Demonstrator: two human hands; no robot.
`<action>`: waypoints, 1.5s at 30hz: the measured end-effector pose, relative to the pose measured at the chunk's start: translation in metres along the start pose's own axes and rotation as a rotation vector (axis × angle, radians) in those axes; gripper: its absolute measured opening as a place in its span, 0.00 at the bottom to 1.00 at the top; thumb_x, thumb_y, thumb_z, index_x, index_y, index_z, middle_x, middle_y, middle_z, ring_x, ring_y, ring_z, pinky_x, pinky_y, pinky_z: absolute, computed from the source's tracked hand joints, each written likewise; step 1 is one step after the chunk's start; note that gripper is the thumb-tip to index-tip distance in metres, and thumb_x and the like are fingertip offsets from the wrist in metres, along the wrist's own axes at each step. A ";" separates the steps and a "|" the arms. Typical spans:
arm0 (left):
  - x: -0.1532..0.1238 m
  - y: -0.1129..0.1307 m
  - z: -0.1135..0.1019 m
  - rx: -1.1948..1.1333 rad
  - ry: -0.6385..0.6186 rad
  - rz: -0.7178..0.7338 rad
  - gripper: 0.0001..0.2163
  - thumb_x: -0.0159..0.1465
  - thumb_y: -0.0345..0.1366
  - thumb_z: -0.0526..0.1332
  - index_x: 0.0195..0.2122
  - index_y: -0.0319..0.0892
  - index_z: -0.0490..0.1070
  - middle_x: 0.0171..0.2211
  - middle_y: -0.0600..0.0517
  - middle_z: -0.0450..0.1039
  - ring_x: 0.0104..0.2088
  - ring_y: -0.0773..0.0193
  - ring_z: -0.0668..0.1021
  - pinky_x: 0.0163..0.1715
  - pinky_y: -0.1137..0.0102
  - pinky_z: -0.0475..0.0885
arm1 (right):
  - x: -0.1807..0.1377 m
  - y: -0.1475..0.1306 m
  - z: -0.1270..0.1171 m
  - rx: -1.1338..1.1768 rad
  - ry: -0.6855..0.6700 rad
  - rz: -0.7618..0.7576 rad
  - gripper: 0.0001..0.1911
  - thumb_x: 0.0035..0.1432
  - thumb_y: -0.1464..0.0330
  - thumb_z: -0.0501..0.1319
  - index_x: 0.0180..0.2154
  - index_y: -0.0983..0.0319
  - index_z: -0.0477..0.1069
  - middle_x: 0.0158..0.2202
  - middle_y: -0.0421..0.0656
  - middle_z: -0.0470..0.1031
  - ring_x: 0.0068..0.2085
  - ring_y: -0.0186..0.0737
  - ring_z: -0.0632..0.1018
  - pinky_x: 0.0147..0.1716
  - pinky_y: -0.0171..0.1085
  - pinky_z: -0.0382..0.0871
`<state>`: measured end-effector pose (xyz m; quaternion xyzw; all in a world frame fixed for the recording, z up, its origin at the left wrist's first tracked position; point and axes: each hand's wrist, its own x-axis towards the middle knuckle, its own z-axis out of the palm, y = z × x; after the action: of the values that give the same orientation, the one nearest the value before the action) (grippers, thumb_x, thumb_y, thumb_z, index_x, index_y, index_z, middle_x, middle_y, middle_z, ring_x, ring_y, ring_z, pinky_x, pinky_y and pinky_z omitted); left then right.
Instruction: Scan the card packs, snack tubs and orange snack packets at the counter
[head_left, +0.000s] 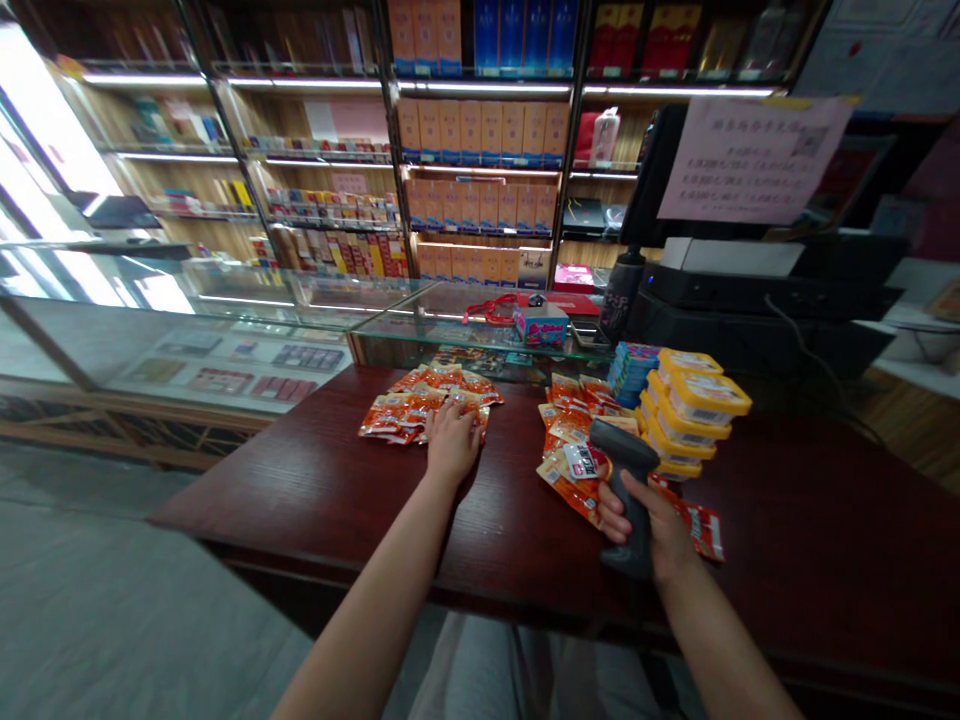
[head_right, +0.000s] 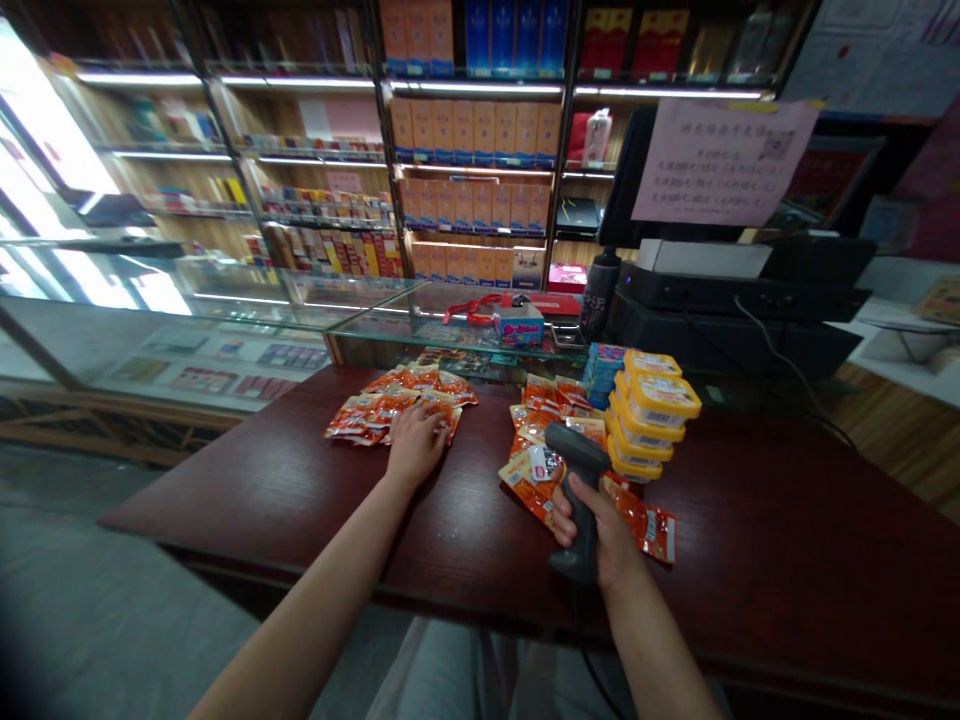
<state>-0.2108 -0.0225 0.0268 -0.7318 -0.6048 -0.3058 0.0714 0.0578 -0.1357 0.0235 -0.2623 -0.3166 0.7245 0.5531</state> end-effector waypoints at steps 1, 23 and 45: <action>0.000 0.000 0.000 0.000 0.010 0.005 0.10 0.62 0.37 0.57 0.40 0.45 0.75 0.50 0.43 0.70 0.58 0.47 0.65 0.58 0.50 0.56 | 0.000 0.000 0.001 0.008 0.013 -0.009 0.16 0.49 0.59 0.68 0.36 0.60 0.70 0.19 0.32 0.63 0.16 0.25 0.60 0.13 0.26 0.56; 0.059 0.125 0.042 -0.077 -0.277 -0.014 0.15 0.56 0.46 0.62 0.37 0.40 0.78 0.39 0.42 0.76 0.43 0.53 0.75 0.44 0.65 0.68 | 0.000 -0.003 0.000 0.129 0.030 -0.087 0.15 0.49 0.59 0.69 0.36 0.60 0.71 0.19 0.32 0.65 0.16 0.23 0.62 0.14 0.25 0.58; 0.051 0.074 0.045 -0.983 0.012 -0.353 0.12 0.48 0.31 0.65 0.27 0.43 0.59 0.22 0.59 0.67 0.24 0.66 0.73 0.25 0.74 0.66 | 0.000 0.002 -0.003 0.018 -0.049 -0.065 0.15 0.53 0.59 0.67 0.39 0.59 0.69 0.20 0.32 0.66 0.15 0.25 0.64 0.13 0.27 0.60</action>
<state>-0.1215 0.0228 0.0380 -0.5639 -0.5036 -0.5652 -0.3300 0.0588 -0.1360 0.0202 -0.2289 -0.3319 0.7154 0.5706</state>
